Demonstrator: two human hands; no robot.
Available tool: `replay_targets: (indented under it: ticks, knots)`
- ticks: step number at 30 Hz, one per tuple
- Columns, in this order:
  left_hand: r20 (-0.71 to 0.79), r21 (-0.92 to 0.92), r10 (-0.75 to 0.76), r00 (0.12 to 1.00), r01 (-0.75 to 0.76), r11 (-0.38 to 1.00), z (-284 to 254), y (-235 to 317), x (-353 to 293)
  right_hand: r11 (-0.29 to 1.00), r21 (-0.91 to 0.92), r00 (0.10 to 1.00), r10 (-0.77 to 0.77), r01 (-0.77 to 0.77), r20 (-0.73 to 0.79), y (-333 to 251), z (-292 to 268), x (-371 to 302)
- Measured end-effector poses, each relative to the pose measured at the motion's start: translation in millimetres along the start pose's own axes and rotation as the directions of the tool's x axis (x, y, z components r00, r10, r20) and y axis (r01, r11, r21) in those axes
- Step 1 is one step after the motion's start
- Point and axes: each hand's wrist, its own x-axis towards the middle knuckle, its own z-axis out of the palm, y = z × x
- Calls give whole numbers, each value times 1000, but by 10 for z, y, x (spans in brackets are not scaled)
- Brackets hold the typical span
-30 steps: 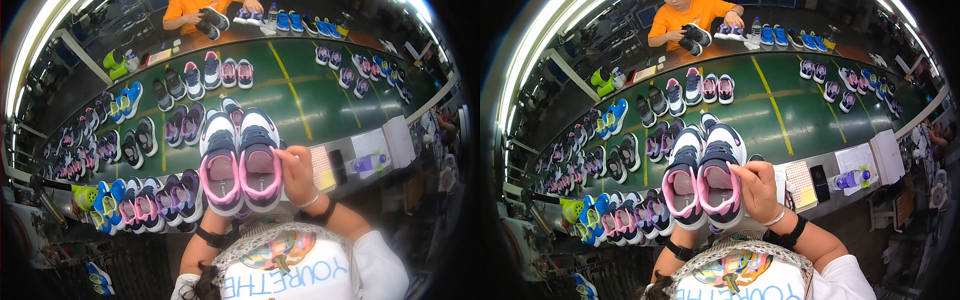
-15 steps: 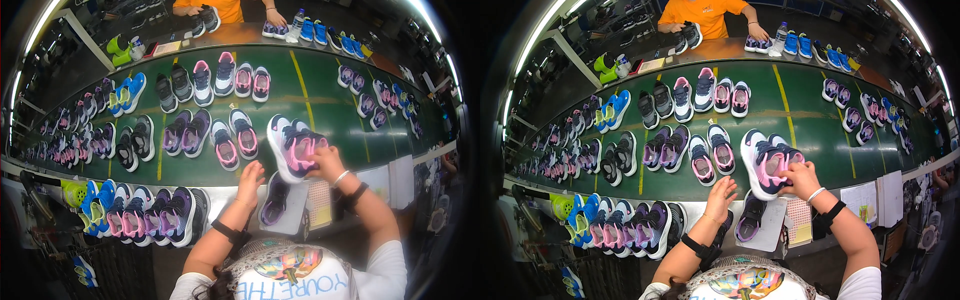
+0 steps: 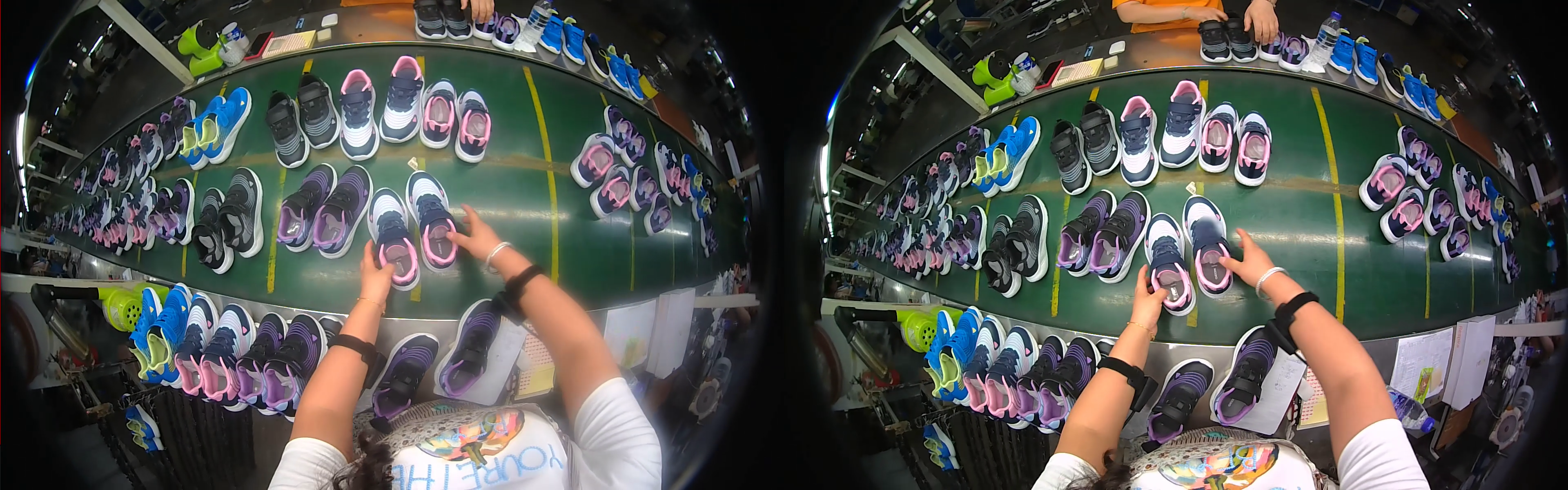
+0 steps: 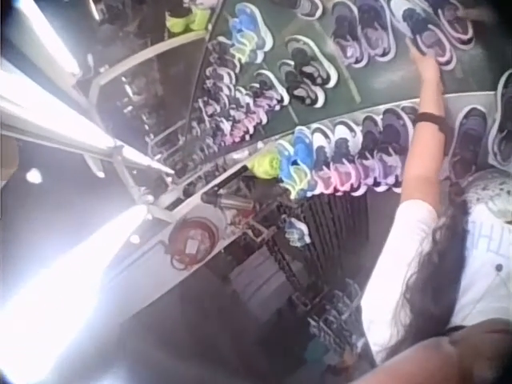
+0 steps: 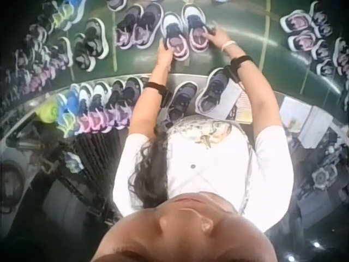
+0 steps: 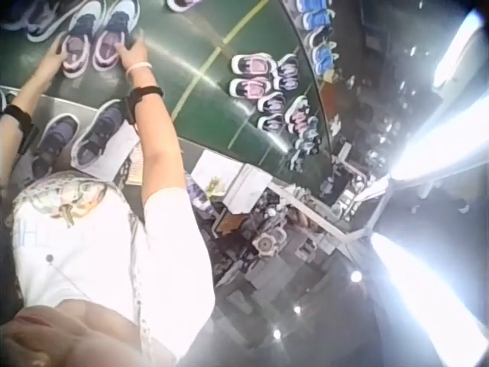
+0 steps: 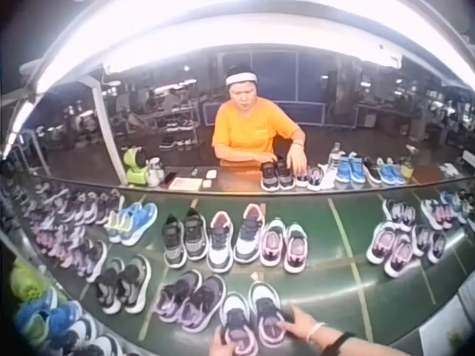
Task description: The recorder is inspecting and sorting pairs of shoes from a conveyor belt and placing them onto a rack in a factory setting.
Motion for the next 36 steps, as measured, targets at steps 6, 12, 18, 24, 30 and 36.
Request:
replay_targets:
  ticks: [6,12,18,24,30,36]
  knots:
    - [214,-478,-160,964,246,844,-185,198,-154,594,783,982,151,-185,117,182,223,-41]
    - [422,-684,-11,906,326,653,-297,470,-719,160,966,979,3,-201,203,-109,38,-904]
    - [576,-725,94,812,454,518,-264,834,-1308,44,979,975,-98,-198,202,-419,-57,-1612]
    - [452,-784,523,723,42,620,-509,1231,-1858,196,963,889,-452,184,-77,-711,-371,-2382]
    - [770,-581,141,622,592,558,-489,906,-1926,29,990,958,-251,-135,138,-502,-21,-2707]
    - [677,-649,195,710,450,614,-624,835,-1888,113,990,970,-218,-85,108,-374,-203,-2603]
